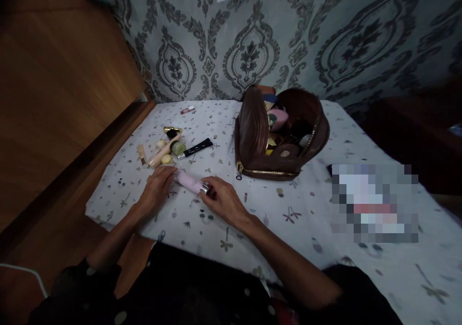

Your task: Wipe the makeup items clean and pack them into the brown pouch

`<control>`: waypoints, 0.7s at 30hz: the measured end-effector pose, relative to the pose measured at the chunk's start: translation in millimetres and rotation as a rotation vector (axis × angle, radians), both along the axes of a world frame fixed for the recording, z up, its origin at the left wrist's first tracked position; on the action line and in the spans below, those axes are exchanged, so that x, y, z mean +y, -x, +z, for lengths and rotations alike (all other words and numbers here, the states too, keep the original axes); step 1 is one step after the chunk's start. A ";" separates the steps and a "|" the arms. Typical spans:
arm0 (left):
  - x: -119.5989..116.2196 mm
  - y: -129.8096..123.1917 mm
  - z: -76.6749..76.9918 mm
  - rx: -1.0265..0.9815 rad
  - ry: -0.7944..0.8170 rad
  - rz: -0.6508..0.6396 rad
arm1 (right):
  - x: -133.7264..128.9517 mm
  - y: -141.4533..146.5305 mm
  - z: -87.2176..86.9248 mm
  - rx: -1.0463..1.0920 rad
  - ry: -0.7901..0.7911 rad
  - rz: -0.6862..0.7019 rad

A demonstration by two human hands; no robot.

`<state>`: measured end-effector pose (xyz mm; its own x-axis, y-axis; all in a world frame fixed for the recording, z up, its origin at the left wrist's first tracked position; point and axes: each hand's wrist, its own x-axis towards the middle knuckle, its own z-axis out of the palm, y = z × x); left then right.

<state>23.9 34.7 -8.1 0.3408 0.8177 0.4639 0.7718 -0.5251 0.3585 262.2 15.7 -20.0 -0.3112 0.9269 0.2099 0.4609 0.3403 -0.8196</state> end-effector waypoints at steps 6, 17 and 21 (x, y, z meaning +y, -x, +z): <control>-44.4 -45.9 -2.8 -0.038 -0.118 -0.245 | -0.4 0.1 2.3 0.143 0.142 0.018; 7.7 -3.6 -11.3 -0.050 -0.119 -0.004 | 4.6 -1.6 4.7 0.342 0.409 0.036; 13.5 -4.0 -10.4 -0.217 -0.047 0.131 | 5.5 -1.1 4.9 0.421 0.508 0.033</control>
